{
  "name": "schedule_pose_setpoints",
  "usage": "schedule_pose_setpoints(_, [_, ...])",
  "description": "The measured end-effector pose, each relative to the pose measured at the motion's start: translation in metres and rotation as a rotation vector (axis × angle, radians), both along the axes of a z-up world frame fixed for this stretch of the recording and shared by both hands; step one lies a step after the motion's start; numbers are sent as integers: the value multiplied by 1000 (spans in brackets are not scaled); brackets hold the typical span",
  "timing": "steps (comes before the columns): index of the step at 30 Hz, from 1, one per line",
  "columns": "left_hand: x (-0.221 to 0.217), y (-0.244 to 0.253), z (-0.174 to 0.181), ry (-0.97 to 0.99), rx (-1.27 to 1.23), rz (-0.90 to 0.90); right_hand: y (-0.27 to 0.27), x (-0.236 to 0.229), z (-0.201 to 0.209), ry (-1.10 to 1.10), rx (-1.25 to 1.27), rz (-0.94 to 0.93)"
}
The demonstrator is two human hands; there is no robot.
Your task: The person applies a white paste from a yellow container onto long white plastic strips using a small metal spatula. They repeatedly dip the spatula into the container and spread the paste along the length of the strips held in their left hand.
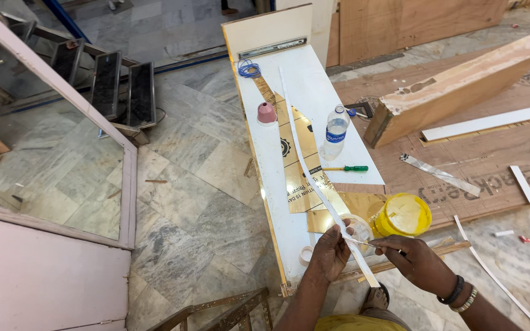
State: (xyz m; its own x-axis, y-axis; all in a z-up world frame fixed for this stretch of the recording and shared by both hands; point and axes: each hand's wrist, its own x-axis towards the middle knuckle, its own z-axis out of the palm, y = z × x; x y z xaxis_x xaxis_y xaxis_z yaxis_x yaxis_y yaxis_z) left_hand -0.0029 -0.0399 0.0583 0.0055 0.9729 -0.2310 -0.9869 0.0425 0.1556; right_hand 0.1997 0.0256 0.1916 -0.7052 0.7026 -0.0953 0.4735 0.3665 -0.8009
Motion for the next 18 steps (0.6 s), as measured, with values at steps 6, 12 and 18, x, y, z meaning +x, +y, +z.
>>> schedule_pose_setpoints(6, [-2, 6, 4, 61, 61, -3, 0, -6, 21, -22, 104, 82])
schedule_pose_setpoints(12, [-2, 14, -10, 50, 77, 28, -6, -2, 28, -35, 191, 132])
schedule_pose_setpoints(18, [2, 18, -24, 6, 95, 69, -24, 6, 31, -37, 200, 120])
